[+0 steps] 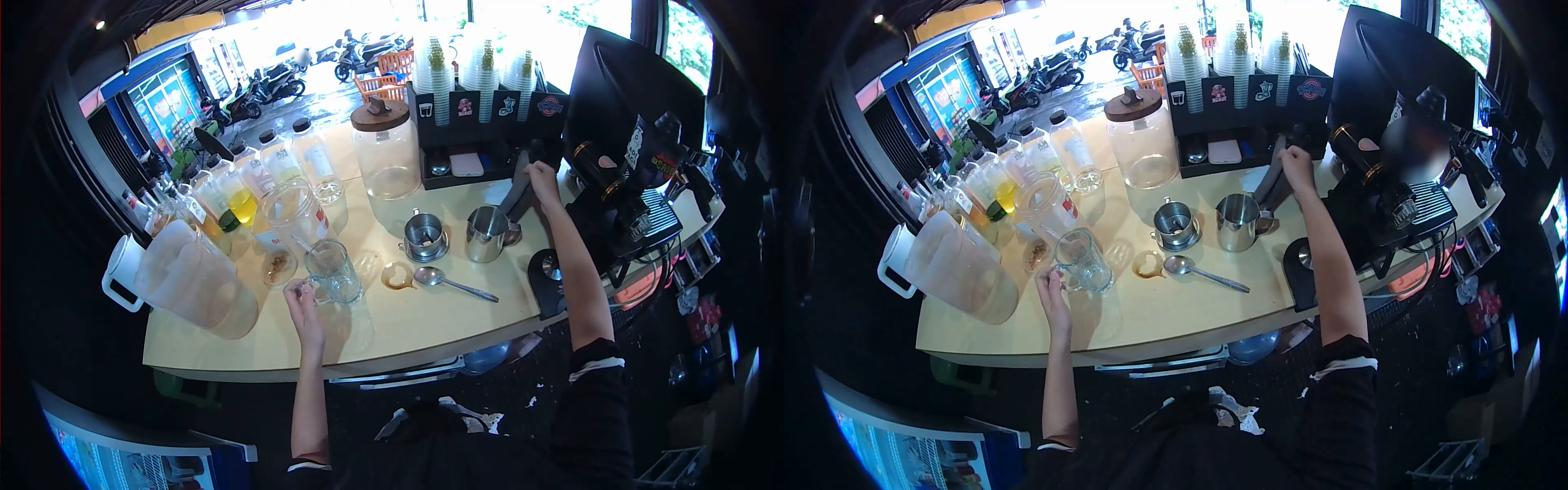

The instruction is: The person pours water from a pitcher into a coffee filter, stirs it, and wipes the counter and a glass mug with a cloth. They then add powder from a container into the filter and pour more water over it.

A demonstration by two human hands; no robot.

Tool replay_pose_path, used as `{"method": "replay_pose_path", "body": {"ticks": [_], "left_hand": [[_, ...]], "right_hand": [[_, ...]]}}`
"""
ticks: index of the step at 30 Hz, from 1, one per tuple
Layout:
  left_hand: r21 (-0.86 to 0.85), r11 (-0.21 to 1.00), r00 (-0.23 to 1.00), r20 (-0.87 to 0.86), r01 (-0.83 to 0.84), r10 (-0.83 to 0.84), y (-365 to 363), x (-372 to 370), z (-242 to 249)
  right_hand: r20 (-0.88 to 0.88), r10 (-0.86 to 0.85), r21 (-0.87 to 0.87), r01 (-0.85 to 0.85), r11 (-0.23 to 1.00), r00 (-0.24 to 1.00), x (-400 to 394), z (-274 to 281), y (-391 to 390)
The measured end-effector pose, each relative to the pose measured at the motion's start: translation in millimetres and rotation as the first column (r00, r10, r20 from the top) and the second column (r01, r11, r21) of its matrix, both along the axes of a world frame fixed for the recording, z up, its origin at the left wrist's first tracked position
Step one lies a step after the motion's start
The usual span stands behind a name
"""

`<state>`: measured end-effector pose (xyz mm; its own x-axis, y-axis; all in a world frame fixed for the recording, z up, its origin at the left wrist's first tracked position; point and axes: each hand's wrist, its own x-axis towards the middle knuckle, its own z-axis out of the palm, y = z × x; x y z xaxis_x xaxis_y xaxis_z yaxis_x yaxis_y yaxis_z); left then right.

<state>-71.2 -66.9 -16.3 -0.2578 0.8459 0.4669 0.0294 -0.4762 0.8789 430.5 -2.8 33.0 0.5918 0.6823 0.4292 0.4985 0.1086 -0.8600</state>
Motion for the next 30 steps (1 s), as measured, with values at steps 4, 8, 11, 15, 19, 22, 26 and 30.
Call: {"method": "replay_pose_path", "body": {"ticks": [4, 8, 11, 15, 19, 22, 26, 30], "left_hand": [[0.317, 0.904, 0.932, -0.127, -0.286, 0.339, -29, 1, -10], [0.271, 0.923, 0.814, -0.576, 0.273, -0.072, -35, 42, 12], [0.113, 0.917, 0.797, -0.542, 0.383, -0.266, -6, 95, 36], [-0.029, 0.948, 0.742, -0.615, 0.317, -0.266, 43, 136, 21], [-0.235, 0.952, 0.630, -0.714, 0.196, -0.306, 49, 152, 21], [-0.254, 0.950, 0.585, -0.749, 0.180, -0.311, 50, 155, 23], [-0.322, 0.925, 0.579, -0.722, 0.202, -0.378, 63, 159, 16], [-0.280, 0.932, 0.618, -0.699, 0.228, -0.361, 77, 165, 19]], "right_hand": [[-0.135, 0.020, 0.218, 0.010, 0.976, 0.991, -20, 39, -29], [-0.450, 0.268, 0.441, -0.049, 0.896, 0.852, -43, 70, -54], [-0.532, 0.347, 0.526, -0.020, 0.850, 0.772, -45, 75, -58], [-0.636, 0.415, 0.530, -0.024, 0.848, 0.650, -85, 105, -94], [-0.519, 0.524, 0.588, -0.163, 0.793, 0.676, -92, 104, -114], [-0.489, 0.543, 0.576, -0.215, 0.789, 0.683, -91, 99, -125], [-0.464, 0.569, 0.549, -0.283, 0.786, 0.679, -95, 96, -137], [-0.439, 0.599, 0.543, -0.334, 0.771, 0.670, -99, 93, -144]]}}
